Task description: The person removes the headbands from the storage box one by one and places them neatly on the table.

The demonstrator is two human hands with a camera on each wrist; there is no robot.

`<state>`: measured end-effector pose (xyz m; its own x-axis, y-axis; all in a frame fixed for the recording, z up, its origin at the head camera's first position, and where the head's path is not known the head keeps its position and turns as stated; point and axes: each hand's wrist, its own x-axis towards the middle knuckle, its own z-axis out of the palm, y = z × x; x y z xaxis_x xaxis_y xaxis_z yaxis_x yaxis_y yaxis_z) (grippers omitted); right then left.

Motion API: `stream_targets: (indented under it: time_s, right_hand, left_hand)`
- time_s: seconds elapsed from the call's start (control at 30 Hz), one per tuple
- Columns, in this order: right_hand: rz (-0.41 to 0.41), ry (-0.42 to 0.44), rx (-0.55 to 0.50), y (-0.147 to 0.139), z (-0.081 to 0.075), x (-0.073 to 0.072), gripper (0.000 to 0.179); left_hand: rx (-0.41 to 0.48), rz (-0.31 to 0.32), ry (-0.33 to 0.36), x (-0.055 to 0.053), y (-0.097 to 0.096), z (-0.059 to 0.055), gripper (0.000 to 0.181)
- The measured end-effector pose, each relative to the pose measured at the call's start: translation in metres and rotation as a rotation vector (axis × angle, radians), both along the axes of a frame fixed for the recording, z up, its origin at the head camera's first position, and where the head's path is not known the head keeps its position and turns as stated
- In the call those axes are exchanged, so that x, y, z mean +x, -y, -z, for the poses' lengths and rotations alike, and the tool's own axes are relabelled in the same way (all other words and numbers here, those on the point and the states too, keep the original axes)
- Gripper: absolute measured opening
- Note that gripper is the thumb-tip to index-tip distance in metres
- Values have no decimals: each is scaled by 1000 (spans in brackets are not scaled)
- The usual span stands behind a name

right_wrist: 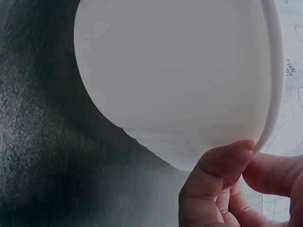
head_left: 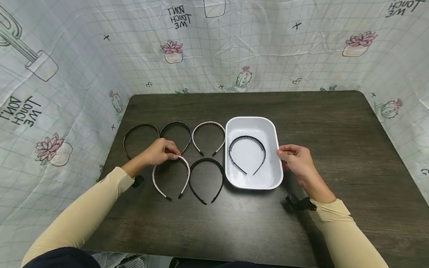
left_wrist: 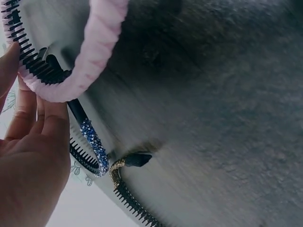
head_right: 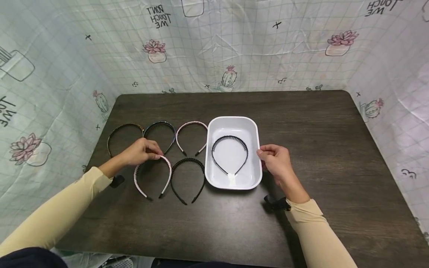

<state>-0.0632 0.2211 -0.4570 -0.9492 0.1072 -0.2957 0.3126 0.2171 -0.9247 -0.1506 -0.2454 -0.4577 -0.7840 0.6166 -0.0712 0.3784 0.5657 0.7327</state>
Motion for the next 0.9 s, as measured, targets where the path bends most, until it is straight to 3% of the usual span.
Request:
stream_targets:
  time_s: [0.2,0.9]
  right_hand:
    - [4,-8,18,1,-3,1,39]
    - [-7,6,42,1,-3,1,41]
  left_hand:
    - [-5,-20,3,4,4,-2,8]
    - [3,-66,-23,13,6,11,8]
